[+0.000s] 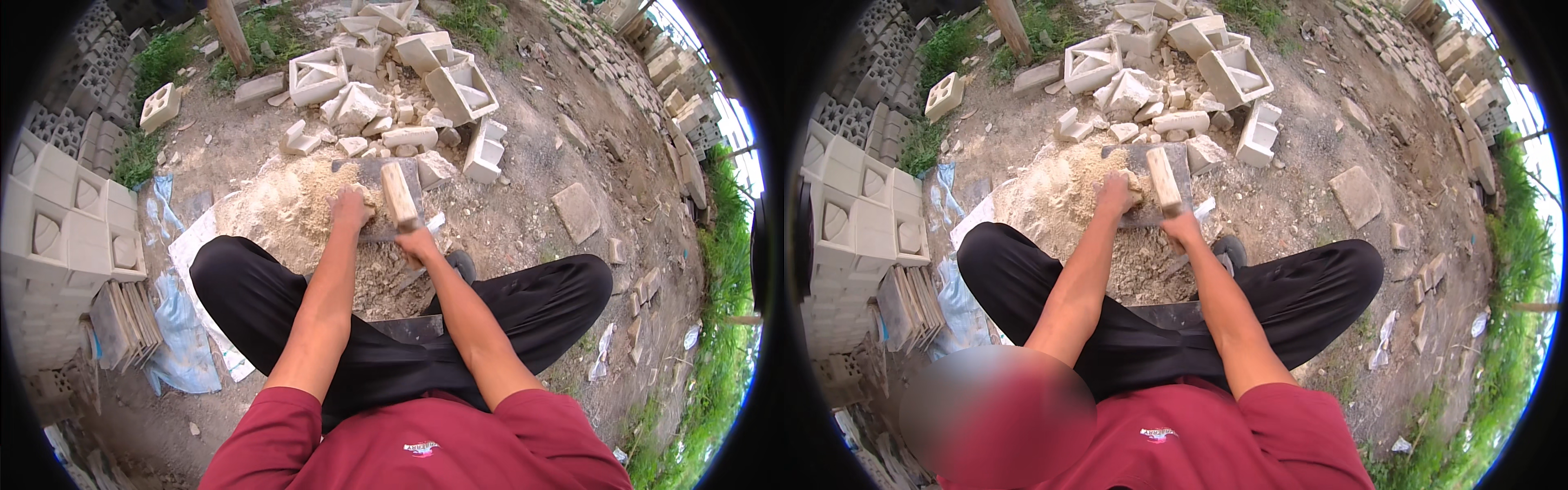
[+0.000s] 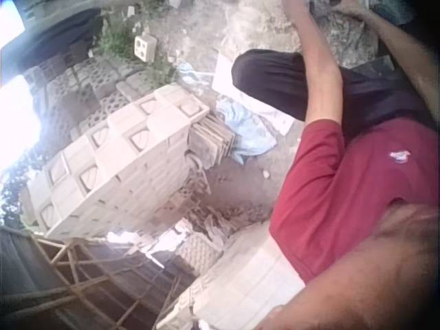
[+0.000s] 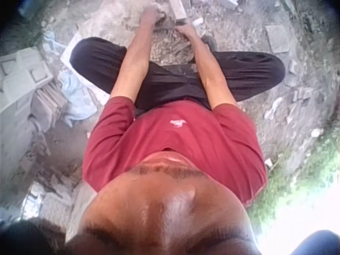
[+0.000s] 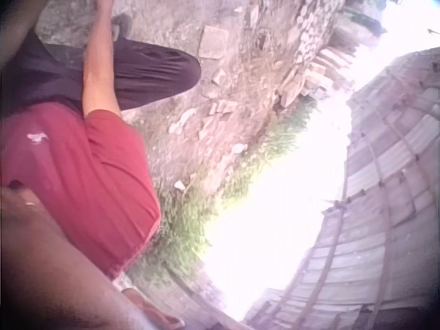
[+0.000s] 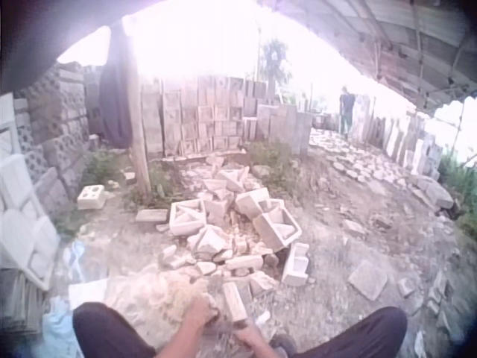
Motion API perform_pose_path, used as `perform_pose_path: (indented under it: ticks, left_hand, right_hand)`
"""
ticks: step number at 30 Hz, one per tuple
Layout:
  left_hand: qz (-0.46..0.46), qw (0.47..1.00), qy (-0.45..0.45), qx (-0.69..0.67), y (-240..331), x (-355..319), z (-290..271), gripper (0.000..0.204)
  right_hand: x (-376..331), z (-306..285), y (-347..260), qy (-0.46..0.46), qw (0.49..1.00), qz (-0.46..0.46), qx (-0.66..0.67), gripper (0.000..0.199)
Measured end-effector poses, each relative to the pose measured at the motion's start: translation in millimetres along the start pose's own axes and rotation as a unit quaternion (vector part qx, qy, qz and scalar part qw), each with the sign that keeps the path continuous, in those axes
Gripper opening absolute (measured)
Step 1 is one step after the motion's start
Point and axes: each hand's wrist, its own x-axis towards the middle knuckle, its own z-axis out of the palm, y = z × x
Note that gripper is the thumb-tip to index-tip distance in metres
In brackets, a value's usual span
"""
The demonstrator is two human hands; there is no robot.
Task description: The person shapes a stone block by striking a large stone piece with a wooden mallet while holding a smaller stone fragment to chip away material, creating stone dust and debris.
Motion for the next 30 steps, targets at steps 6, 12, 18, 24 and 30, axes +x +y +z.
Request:
perform_pose_path:
  ticks: [6,12,18,24,30]
  left_hand:
    - [-0.007,0.999,-0.036,-0.003,-51.1,2.1,4.6,0.095]
    - [0.043,0.985,-0.109,0.127,-19.4,-5.5,-11.2,0.102]
    - [-0.022,1.0,-0.003,0.014,-13.9,-19.6,-10.6,0.105]
    - [-0.056,0.99,0.024,-0.127,-33.3,13.3,-1.6,0.092]
    - [0.075,0.997,-0.029,0.007,-57.4,16.4,27.0,0.084]
  right_hand:
    - [-12.8,-25.6,-56.9,-0.221,0.966,0.068,0.117,0.023]
    - [3.1,-24.4,-34.1,-0.12,0.974,0.103,0.161,0.033]
    - [-8.7,-25.0,-33.8,-0.073,0.988,0.08,0.107,0.035]
    - [-11.9,-33.2,-33.1,-0.074,0.988,0.071,0.117,0.031]
    - [-16.5,-31.1,-35.2,-0.081,0.988,0.062,0.112,0.029]
